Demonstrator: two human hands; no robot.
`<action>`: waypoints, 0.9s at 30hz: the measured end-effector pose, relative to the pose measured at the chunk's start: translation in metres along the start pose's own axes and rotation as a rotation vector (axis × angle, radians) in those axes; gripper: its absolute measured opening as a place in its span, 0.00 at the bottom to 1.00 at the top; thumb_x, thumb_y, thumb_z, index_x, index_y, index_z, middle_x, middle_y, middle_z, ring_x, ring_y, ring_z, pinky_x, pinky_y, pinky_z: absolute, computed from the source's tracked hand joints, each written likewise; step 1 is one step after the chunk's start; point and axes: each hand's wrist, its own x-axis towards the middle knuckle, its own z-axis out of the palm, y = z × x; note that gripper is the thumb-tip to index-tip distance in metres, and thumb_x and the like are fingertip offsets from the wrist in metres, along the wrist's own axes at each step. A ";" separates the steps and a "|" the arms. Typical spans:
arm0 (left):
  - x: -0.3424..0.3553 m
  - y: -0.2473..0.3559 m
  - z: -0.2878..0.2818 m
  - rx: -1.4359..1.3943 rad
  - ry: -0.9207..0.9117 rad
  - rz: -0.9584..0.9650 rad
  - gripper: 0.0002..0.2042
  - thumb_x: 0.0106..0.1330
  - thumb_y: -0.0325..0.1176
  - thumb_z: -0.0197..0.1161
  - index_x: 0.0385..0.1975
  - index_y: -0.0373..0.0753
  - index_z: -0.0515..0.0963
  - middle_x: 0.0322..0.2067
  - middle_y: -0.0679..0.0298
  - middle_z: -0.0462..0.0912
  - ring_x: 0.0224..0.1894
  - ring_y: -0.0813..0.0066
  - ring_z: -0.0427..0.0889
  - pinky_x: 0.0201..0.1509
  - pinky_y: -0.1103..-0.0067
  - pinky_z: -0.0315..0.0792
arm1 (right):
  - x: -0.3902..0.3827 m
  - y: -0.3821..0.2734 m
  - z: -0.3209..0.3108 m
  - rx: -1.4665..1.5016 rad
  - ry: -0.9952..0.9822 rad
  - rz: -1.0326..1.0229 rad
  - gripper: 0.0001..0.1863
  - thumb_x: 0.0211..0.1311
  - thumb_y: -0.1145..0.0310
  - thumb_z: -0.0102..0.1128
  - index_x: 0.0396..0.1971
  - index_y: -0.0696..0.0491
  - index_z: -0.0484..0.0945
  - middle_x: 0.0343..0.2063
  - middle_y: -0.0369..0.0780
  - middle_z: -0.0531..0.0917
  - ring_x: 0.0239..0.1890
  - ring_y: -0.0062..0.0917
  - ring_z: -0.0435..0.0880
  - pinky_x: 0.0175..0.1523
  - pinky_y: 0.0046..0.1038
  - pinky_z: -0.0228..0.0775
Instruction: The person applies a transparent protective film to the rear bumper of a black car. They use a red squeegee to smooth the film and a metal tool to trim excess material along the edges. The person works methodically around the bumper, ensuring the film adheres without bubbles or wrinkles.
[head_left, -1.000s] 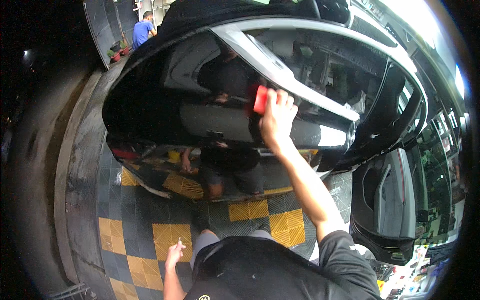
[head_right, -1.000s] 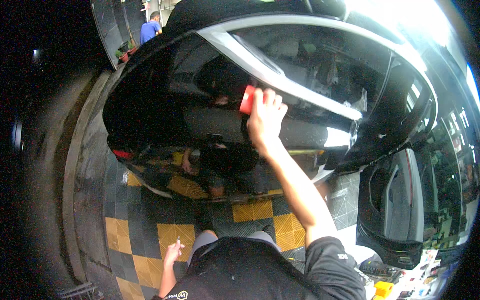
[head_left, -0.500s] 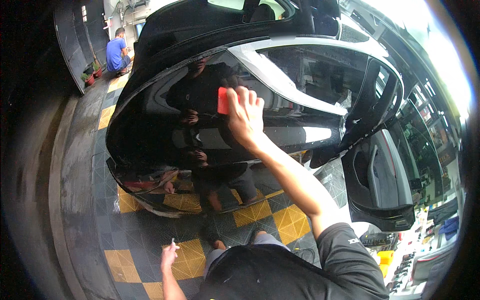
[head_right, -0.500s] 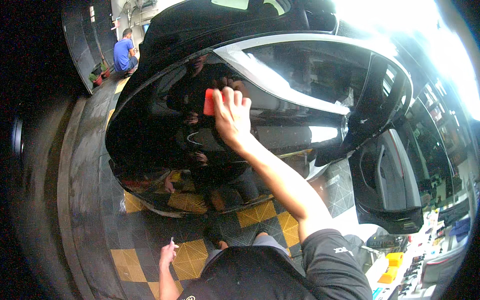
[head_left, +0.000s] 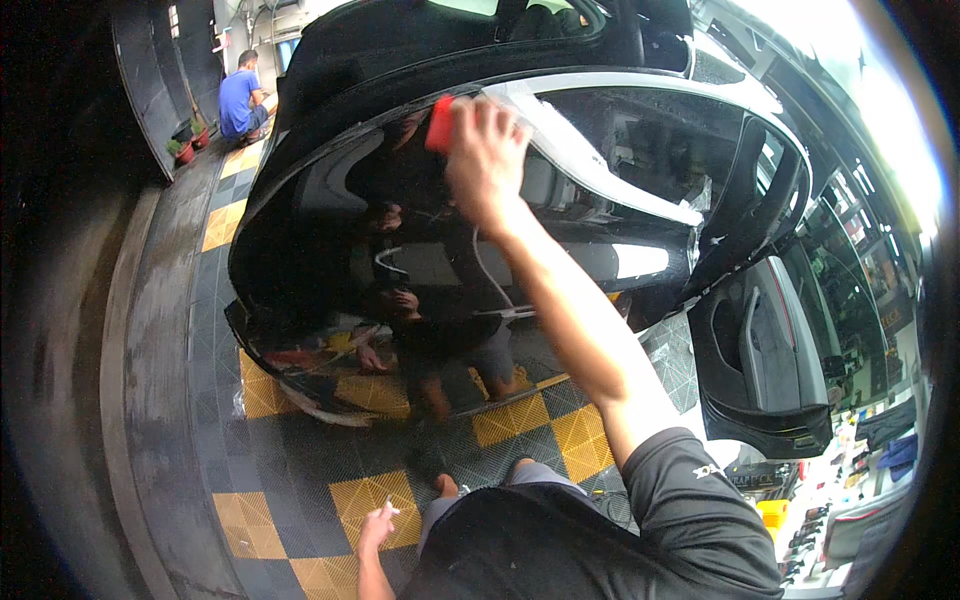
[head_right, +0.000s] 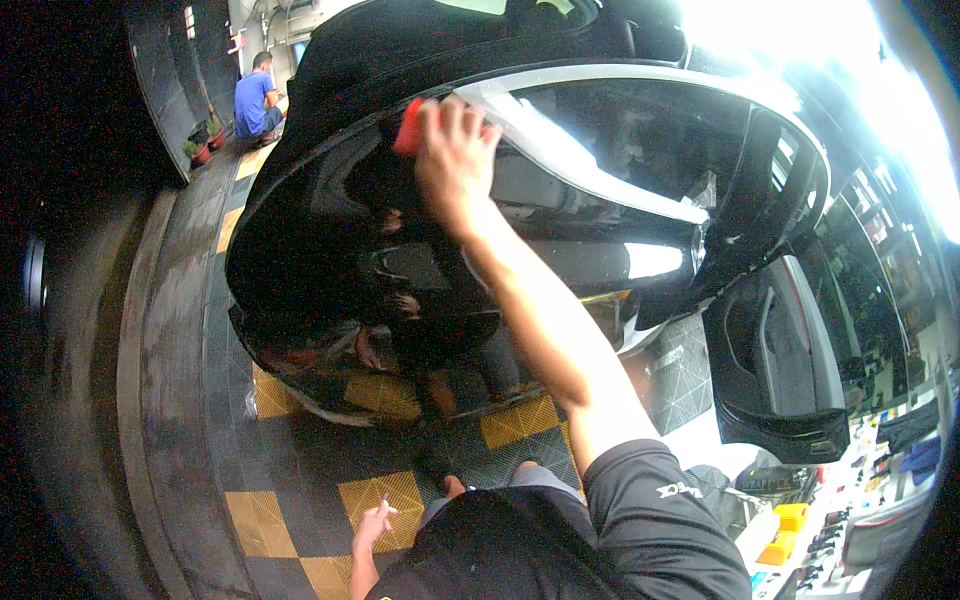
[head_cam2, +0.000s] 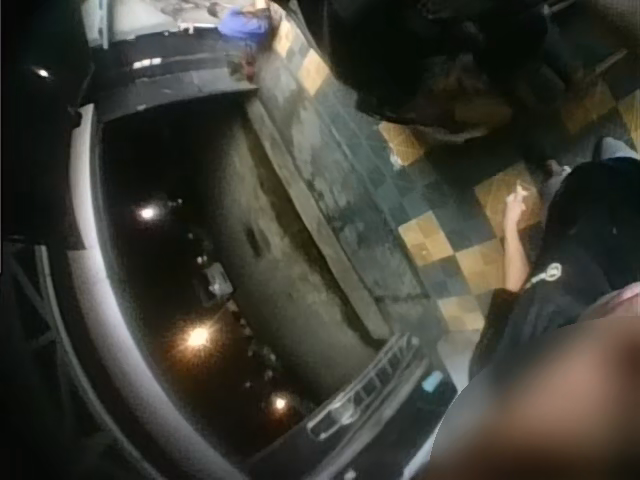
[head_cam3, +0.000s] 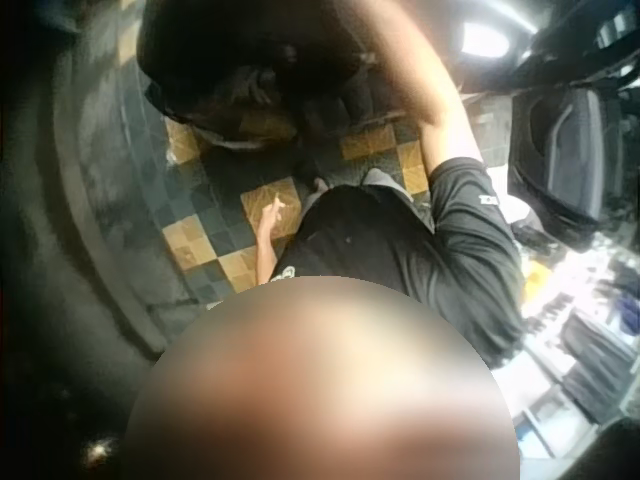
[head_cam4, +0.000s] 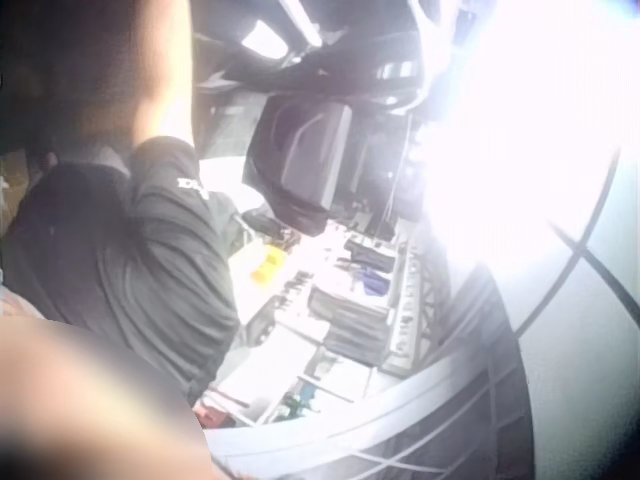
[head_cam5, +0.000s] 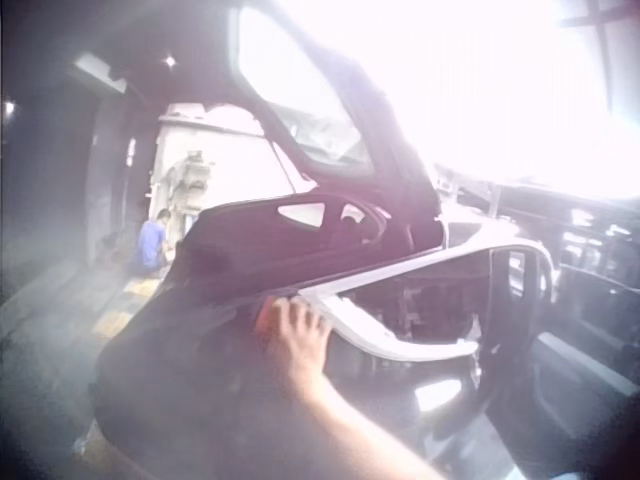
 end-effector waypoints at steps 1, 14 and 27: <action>-0.001 -0.003 -0.007 -0.040 0.021 -0.008 0.24 0.80 0.53 0.50 0.43 0.42 0.89 0.16 0.69 0.75 0.19 0.80 0.70 0.25 0.76 0.65 | 0.014 0.014 0.001 0.049 -0.040 0.065 0.23 0.57 0.74 0.58 0.54 0.53 0.71 0.50 0.48 0.74 0.54 0.45 0.73 0.53 0.49 0.65; -0.040 -0.015 -0.014 -0.018 0.188 0.058 0.26 0.79 0.57 0.50 0.44 0.42 0.88 0.15 0.69 0.73 0.15 0.82 0.67 0.21 0.77 0.60 | 0.014 -0.005 -0.018 -0.036 0.012 0.100 0.25 0.62 0.67 0.58 0.60 0.51 0.69 0.52 0.48 0.73 0.53 0.45 0.74 0.57 0.50 0.65; -0.145 -0.057 0.095 0.054 0.162 -0.010 0.21 0.81 0.49 0.52 0.46 0.39 0.86 0.17 0.72 0.72 0.18 0.83 0.67 0.23 0.79 0.62 | -0.217 0.133 -0.174 0.908 -0.266 0.267 0.19 0.56 0.79 0.61 0.49 0.54 0.77 0.42 0.46 0.82 0.47 0.38 0.84 0.55 0.33 0.75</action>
